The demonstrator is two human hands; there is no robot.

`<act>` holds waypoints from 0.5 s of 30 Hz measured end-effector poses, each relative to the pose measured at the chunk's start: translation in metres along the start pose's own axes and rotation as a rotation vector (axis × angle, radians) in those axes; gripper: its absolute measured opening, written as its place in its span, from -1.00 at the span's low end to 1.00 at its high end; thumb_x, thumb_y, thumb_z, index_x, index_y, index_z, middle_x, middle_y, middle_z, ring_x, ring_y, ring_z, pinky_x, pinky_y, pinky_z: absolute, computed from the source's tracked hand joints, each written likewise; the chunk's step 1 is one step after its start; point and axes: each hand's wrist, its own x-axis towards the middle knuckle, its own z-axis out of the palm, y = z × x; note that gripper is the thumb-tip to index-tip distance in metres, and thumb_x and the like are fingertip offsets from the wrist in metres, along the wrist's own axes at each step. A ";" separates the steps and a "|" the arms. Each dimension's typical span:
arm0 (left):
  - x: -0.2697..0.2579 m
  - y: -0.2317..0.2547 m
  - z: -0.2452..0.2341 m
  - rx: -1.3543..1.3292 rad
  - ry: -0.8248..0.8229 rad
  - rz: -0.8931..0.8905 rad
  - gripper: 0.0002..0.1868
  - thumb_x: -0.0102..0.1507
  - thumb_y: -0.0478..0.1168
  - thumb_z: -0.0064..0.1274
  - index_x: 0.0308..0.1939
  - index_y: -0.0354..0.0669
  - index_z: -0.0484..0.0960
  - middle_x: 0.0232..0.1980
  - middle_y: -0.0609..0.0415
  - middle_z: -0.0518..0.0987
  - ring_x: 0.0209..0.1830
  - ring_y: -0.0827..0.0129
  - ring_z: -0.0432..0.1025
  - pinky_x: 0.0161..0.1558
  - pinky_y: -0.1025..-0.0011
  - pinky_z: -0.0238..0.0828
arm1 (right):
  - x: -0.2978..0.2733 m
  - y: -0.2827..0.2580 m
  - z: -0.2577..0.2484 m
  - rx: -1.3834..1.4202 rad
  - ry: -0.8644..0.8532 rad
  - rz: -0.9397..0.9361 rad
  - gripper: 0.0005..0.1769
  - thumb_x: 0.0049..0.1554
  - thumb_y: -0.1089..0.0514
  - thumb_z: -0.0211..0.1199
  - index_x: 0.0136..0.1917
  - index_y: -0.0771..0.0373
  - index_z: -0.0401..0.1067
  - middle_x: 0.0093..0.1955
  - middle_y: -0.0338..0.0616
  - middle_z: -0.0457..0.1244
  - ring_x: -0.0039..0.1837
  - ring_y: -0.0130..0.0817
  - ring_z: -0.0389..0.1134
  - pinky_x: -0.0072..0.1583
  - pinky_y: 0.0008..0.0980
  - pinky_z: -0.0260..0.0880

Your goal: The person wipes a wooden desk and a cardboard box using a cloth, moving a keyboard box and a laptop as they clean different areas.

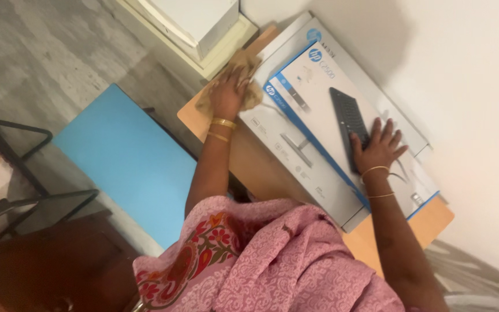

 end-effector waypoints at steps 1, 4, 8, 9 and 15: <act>-0.006 -0.003 -0.001 0.005 0.040 -0.026 -0.50 0.32 0.13 0.05 0.32 0.19 0.55 0.44 0.06 0.43 0.35 0.06 0.37 0.30 -0.01 0.25 | 0.006 -0.006 -0.002 0.012 0.020 -0.010 -0.04 0.24 -0.52 -0.16 0.68 0.05 -0.10 0.73 0.08 -0.29 0.69 0.26 -0.38 0.52 0.45 -0.53; -0.024 -0.009 0.008 -0.039 0.106 -0.092 -0.52 0.31 0.08 0.11 0.30 0.17 0.57 0.44 0.05 0.42 0.37 0.02 0.34 0.30 0.03 0.27 | 0.000 -0.012 -0.006 0.042 0.032 -0.012 -0.04 0.23 -0.51 -0.13 0.68 0.07 -0.08 0.73 0.11 -0.27 0.69 0.28 -0.37 0.52 0.45 -0.53; -0.032 -0.018 0.028 -0.079 0.236 -0.107 -0.54 0.33 -0.04 0.15 0.30 0.04 0.55 0.45 -0.03 0.39 0.41 -0.07 0.29 0.33 0.07 0.28 | -0.002 -0.015 -0.012 0.067 0.040 -0.020 -0.04 0.24 -0.50 -0.11 0.67 0.09 -0.07 0.72 0.13 -0.25 0.68 0.30 -0.36 0.52 0.45 -0.54; -0.037 -0.020 0.033 -0.109 0.273 -0.116 -0.54 0.33 -0.06 0.15 0.30 0.02 0.55 0.46 -0.08 0.37 0.42 -0.09 0.28 0.35 0.06 0.27 | -0.003 -0.015 -0.012 0.070 0.049 -0.025 -0.04 0.25 -0.50 -0.11 0.68 0.10 -0.06 0.72 0.13 -0.24 0.68 0.30 -0.35 0.52 0.46 -0.53; -0.054 -0.017 0.062 -0.358 0.509 -0.204 -0.44 0.38 -0.13 0.08 0.43 -0.16 0.35 0.54 -0.28 0.25 0.54 -0.17 0.16 0.50 0.09 0.14 | -0.006 -0.019 -0.017 0.076 0.041 -0.014 -0.05 0.24 -0.50 -0.11 0.67 0.09 -0.05 0.71 0.12 -0.23 0.68 0.30 -0.35 0.52 0.46 -0.54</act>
